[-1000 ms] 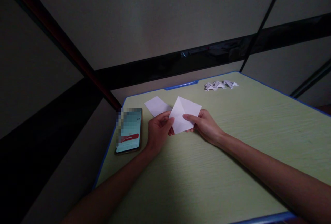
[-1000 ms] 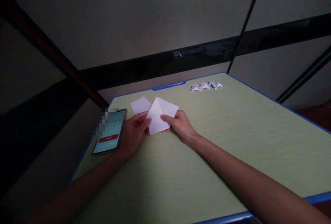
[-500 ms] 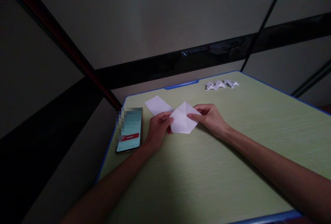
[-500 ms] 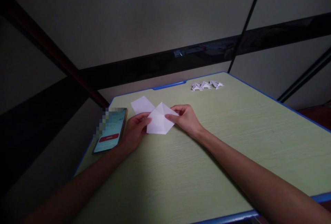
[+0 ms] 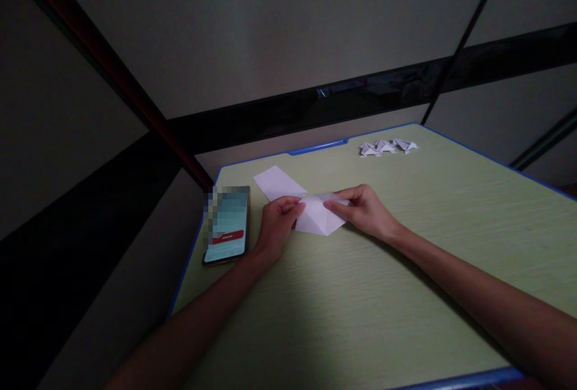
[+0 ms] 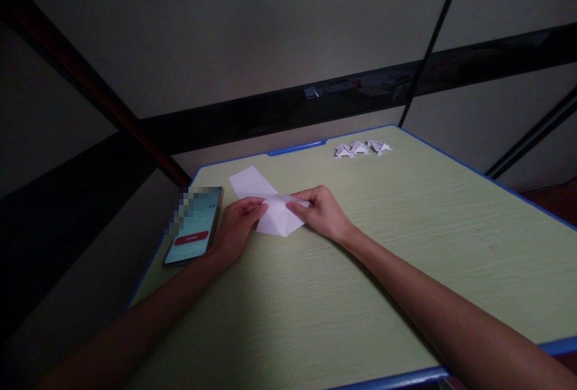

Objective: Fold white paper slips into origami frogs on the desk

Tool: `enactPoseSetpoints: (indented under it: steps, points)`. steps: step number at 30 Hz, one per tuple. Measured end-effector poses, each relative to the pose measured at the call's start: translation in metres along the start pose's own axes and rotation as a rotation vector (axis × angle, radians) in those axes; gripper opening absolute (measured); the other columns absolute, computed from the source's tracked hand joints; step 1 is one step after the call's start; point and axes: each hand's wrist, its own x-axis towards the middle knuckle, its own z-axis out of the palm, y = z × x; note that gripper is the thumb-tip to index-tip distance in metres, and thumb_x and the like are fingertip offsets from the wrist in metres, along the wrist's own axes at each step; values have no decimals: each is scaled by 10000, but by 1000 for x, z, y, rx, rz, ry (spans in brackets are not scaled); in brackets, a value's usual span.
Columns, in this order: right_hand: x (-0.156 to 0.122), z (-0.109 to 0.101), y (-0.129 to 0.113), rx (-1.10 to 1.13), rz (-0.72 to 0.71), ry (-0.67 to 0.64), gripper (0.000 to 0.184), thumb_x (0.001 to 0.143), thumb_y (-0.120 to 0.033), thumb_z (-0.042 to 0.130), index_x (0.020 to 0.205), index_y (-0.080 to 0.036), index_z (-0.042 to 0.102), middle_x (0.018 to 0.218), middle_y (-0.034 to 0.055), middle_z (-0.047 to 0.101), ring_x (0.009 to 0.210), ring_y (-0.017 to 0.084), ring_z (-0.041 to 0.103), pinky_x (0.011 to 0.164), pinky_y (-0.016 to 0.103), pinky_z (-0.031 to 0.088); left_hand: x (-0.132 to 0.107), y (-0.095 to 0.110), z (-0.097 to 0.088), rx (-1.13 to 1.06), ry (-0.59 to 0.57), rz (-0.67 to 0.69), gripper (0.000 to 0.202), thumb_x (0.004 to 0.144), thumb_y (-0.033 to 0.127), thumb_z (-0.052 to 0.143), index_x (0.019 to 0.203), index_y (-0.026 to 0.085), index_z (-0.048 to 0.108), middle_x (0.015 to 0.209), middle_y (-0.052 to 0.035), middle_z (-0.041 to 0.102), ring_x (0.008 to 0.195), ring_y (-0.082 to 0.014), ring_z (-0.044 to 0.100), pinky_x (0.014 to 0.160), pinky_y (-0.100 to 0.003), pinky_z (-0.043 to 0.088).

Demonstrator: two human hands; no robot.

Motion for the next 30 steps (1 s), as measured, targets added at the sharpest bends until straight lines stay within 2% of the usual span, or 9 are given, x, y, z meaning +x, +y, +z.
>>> enactPoseSetpoints:
  steps: [4, 7, 10, 16, 21, 26, 30]
  points:
    - [-2, 1, -1, -50, -38, 53, 255, 680, -250, 539, 865, -142, 677, 706, 37, 678, 529, 125, 544, 485, 241, 415, 3, -5, -3, 55, -22, 21, 157, 624, 271, 584, 626, 114, 597, 524, 28, 537, 477, -70, 432, 450, -182, 298]
    - [-3, 2, -3, -116, -100, 44, 260, 699, -243, 526, 912, -173, 660, 831, 46, 682, 628, 155, 590, 551, 265, 452, 4, -7, -5, 88, -32, 54, 189, 647, 296, 556, 607, 115, 595, 499, 34, 500, 482, -74, 410, 452, -186, 283]
    - [-5, 2, -5, -194, -166, 25, 255, 718, -228, 506, 921, -186, 654, 898, 50, 668, 697, 170, 609, 590, 272, 468, 2, -4, -4, 106, -9, 76, 189, 646, 295, 549, 628, 117, 608, 537, 24, 530, 520, -89, 429, 477, -193, 298]
    - [-7, 0, -5, -323, -372, -28, 321, 710, -112, 437, 951, -167, 642, 907, 69, 665, 706, 167, 625, 565, 256, 473, -1, -1, 0, 103, 117, 117, 145, 623, 249, 556, 625, 120, 621, 562, 20, 560, 541, -91, 432, 496, -192, 307]
    - [-8, -4, -7, -495, -641, -97, 401, 672, -37, 391, 971, -152, 633, 909, 74, 662, 792, 143, 614, 673, 246, 474, 1, -5, -1, 81, 164, 137, 142, 612, 245, 562, 624, 120, 628, 586, 14, 573, 559, -95, 443, 510, -195, 320]
    - [-10, -5, -7, -667, -726, -123, 370, 708, -71, 388, 1000, -95, 614, 925, 115, 643, 796, 156, 608, 677, 257, 480, 3, -9, -2, 63, 120, 168, 142, 626, 251, 557, 607, 125, 618, 577, 19, 559, 559, -91, 437, 509, -190, 319]
    - [-11, -4, -6, -679, -737, -120, 350, 729, -99, 389, 1000, -85, 610, 925, 119, 641, 802, 158, 604, 681, 262, 480, 3, -6, -3, 77, 96, 200, 122, 633, 232, 549, 626, 132, 619, 571, 25, 561, 539, -85, 437, 485, -181, 309]
